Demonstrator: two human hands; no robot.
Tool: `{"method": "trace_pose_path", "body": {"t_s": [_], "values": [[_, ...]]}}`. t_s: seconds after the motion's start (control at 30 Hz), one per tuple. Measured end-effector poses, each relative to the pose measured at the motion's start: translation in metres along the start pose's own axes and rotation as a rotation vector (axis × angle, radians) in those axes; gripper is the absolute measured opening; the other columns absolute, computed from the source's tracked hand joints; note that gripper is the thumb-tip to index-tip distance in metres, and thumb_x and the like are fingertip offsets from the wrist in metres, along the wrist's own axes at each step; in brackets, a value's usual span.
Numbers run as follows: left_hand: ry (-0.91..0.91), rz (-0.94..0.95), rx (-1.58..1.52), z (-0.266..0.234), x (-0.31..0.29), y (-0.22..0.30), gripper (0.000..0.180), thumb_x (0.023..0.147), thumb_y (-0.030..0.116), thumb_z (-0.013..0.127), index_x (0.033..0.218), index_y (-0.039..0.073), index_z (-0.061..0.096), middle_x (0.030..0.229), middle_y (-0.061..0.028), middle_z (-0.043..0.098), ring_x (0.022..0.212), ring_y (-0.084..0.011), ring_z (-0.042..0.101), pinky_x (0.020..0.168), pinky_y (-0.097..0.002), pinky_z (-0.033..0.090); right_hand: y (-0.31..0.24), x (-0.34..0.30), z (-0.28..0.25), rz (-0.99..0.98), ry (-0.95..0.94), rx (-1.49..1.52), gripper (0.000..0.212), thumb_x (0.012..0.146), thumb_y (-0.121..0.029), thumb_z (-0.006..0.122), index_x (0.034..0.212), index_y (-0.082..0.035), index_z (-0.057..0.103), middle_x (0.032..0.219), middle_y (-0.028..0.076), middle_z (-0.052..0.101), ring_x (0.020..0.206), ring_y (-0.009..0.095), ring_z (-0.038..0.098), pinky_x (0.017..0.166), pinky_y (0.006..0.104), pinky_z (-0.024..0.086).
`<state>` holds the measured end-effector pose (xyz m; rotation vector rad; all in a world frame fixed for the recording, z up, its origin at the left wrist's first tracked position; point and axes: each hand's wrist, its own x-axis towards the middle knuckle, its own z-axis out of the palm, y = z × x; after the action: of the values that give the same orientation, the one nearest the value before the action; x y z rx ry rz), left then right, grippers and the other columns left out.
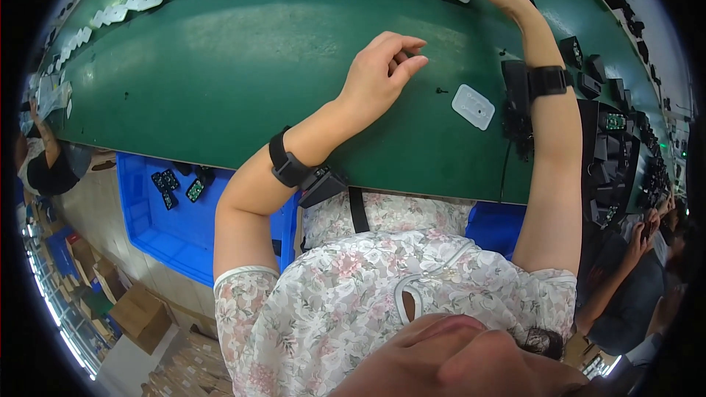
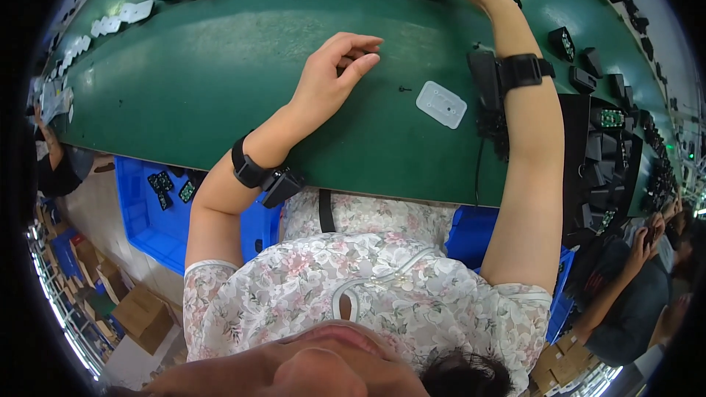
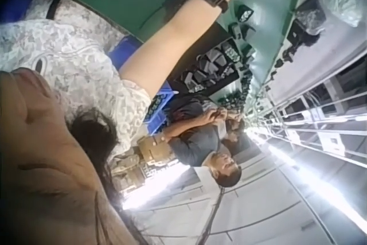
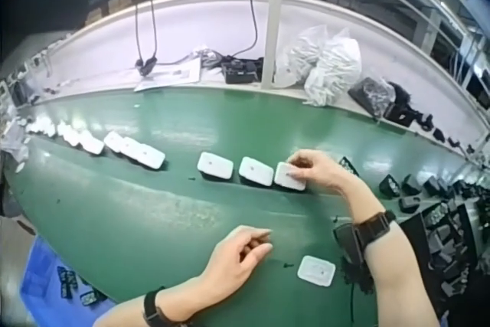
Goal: Assembling small plastic and electronic components at a factory workstation.
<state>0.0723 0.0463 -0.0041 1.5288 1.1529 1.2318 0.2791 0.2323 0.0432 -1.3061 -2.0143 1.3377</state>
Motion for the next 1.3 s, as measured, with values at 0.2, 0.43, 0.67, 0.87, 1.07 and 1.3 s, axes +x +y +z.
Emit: {"method": "trace_pose_path", "body": {"t_s": [0.2,0.43,0.67,0.87,1.07,1.3], "values": [[-0.067,0.218,0.273,0.008,-0.008,0.017,0.025,0.077,0.012,0.069,0.100,0.003,0.062,0.093,-0.0088,0.057,0.078,-0.0219,0.056,0.067,-0.0309,0.048,0.001,0.009,-0.002,-0.022,-0.036,-0.007,0.028,0.085,-0.018,0.065,0.107,0.000,0.063,0.098,0.006,0.064,0.086,0.014,0.057,0.078,0.0267,0.046],[-0.293,0.577,0.618,0.048,-0.003,0.025,0.038,0.070,0.021,0.070,0.102,0.004,0.059,0.102,-0.0066,0.055,0.095,-0.0235,0.051,0.076,-0.0333,0.044,0.003,-0.020,-0.027,-0.174,0.265,-0.098,0.025,0.086,-0.016,0.064,0.105,0.000,0.063,0.094,0.005,0.065,0.085,0.012,0.058,0.077,0.0260,0.047],[-0.389,0.465,0.840,0.062,0.007,0.028,0.030,0.069,0.016,0.071,0.093,0.004,0.057,0.092,-0.0108,0.051,0.091,-0.0269,0.049,0.077,-0.0347,0.043,0.010,-0.112,-0.044,-0.059,0.440,-0.333,0.019,0.085,-0.008,0.062,0.103,-0.002,0.064,0.095,0.003,0.064,0.086,0.011,0.058,0.077,0.0245,0.046],[-0.375,0.336,0.616,0.048,0.005,0.028,0.032,0.072,0.009,0.070,0.101,0.009,0.057,0.091,-0.0133,0.051,0.086,-0.0300,0.054,0.071,-0.0362,0.047,0.028,-0.130,0.014,-0.191,0.368,-0.492,0.017,0.080,-0.004,0.063,0.096,-0.006,0.063,0.091,0.005,0.055,0.081,0.018,0.055,0.070,0.0286,0.045],[-0.304,0.196,0.349,0.019,0.006,0.039,0.040,0.076,-0.001,0.065,0.113,0.015,0.059,0.091,-0.0116,0.052,0.077,-0.0281,0.057,0.064,-0.0359,0.049,0.042,-0.124,0.020,-0.350,0.437,-0.718,0.012,0.077,-0.003,0.064,0.085,-0.002,0.055,0.085,0.008,0.052,0.082,0.025,0.053,0.073,0.0311,0.045],[-0.131,0.038,0.181,0.003,0.007,0.029,0.038,0.078,-0.004,0.062,0.112,0.014,0.063,0.083,-0.0094,0.053,0.069,-0.0239,0.056,0.058,-0.0300,0.046,-0.021,-0.147,0.060,-0.240,0.465,-0.094,0.010,0.084,-0.003,0.062,0.093,0.000,0.058,0.085,0.002,0.060,0.080,0.009,0.056,0.077,0.0247,0.045]]}}
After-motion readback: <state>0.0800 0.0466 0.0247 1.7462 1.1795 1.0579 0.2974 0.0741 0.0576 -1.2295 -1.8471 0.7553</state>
